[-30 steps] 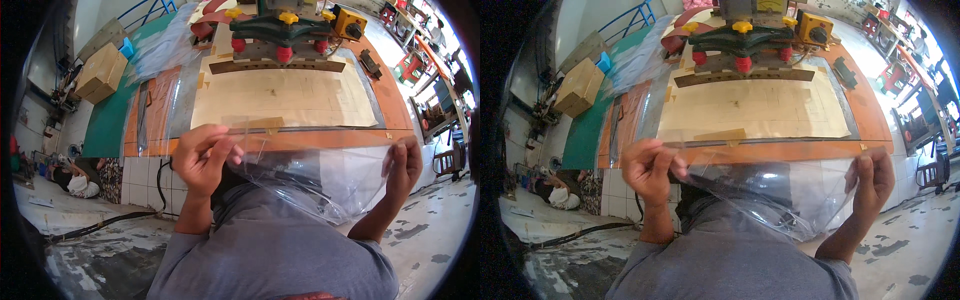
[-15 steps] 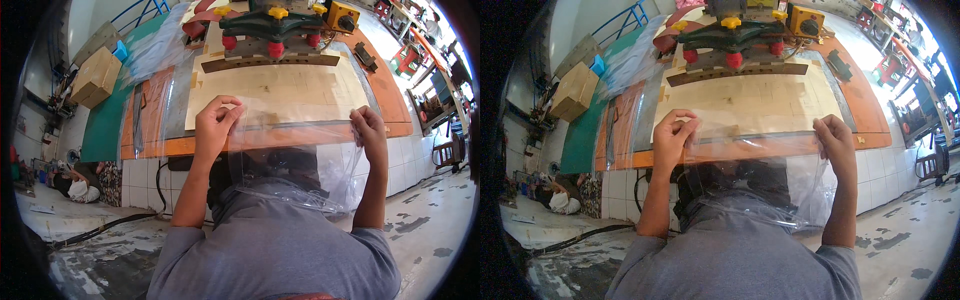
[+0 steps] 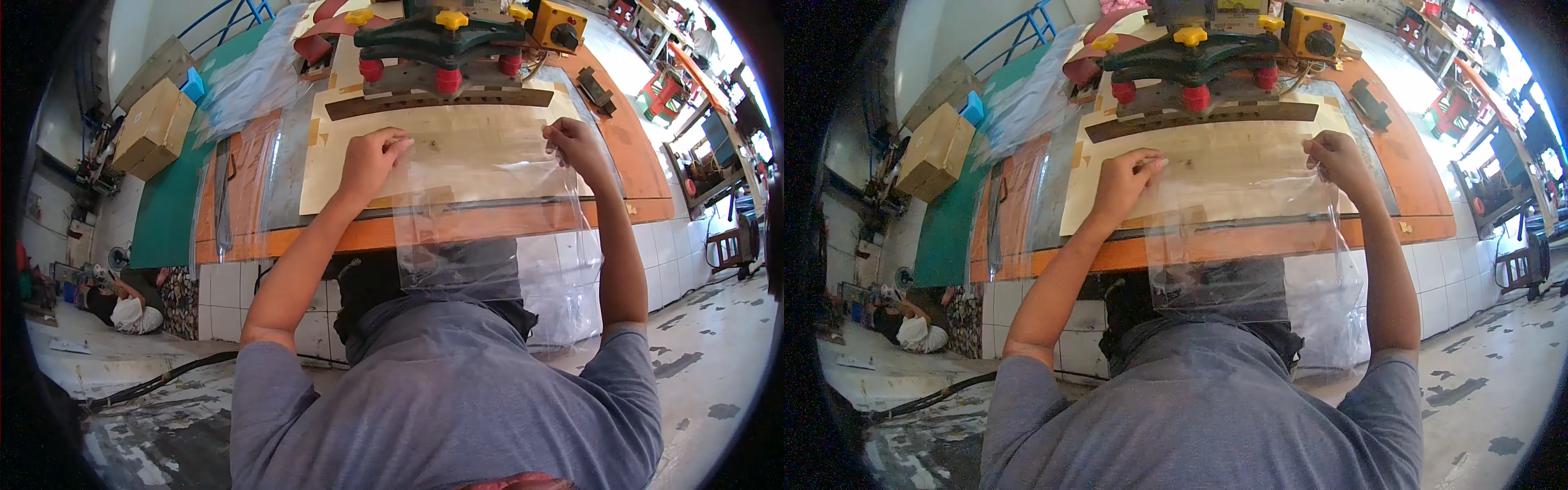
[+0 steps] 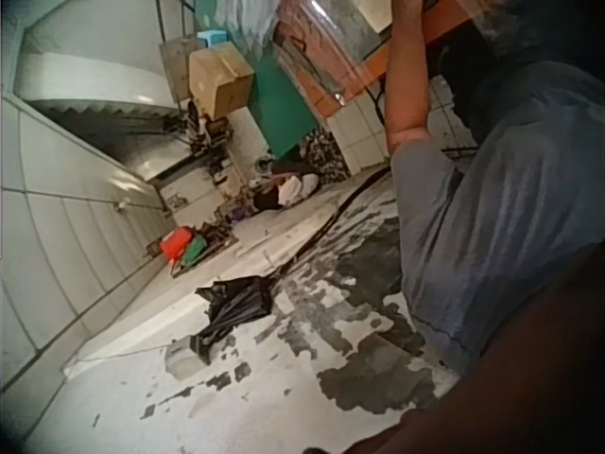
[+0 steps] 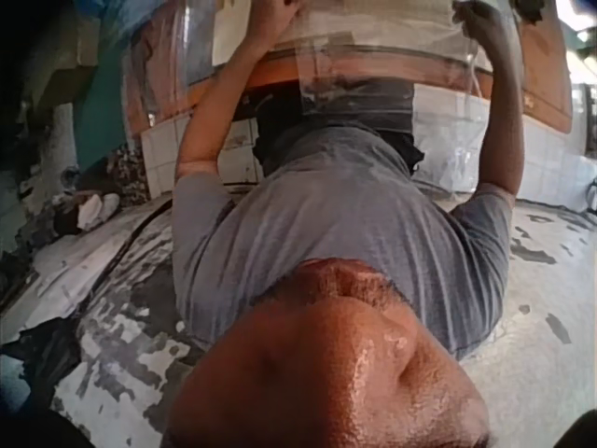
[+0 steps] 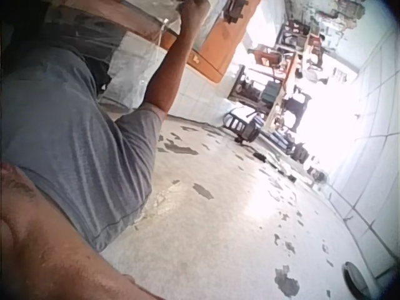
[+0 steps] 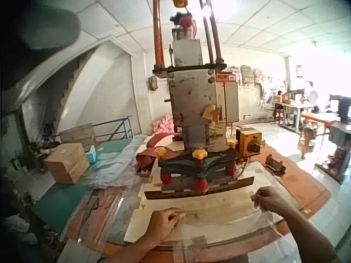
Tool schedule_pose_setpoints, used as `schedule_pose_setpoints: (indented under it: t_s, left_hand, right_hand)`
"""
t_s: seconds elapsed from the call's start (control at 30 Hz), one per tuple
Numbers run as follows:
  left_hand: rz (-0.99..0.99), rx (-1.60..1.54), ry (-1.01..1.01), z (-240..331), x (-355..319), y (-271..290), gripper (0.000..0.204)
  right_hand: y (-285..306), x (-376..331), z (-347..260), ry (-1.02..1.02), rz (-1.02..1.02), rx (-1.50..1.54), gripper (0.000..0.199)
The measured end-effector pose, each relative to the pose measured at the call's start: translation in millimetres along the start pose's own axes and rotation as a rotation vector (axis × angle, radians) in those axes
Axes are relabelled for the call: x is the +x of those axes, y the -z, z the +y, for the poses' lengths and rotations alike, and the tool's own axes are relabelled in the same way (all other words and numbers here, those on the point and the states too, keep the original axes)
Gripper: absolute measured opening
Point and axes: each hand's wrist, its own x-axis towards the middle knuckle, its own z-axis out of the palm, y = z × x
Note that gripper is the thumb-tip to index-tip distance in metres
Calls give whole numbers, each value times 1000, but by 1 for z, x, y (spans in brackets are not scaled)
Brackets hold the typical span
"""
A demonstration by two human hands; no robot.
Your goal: The person opens and separates layers of plastic sheets by hand, then positions and flattens them on a wooden board beneath a press machine.
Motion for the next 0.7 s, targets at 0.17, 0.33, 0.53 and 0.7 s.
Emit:
schedule_pose_setpoints:
  t_s: [0.17,0.33,0.53,0.7]
  left_hand:
    - [131,211,-368,-18,17,-24,26]
    - [53,320,-301,-14,29,-26,25]
    - [-62,355,-246,-14,39,-15,25]
    - [6,337,-248,-14,35,-13,23]
  right_hand:
    - [4,52,58,268,102,-155,27]
    - [1,61,48,331,197,-375,25]
    - [-6,59,44,308,208,-511,27]
    - [-13,58,39,307,185,-598,26]
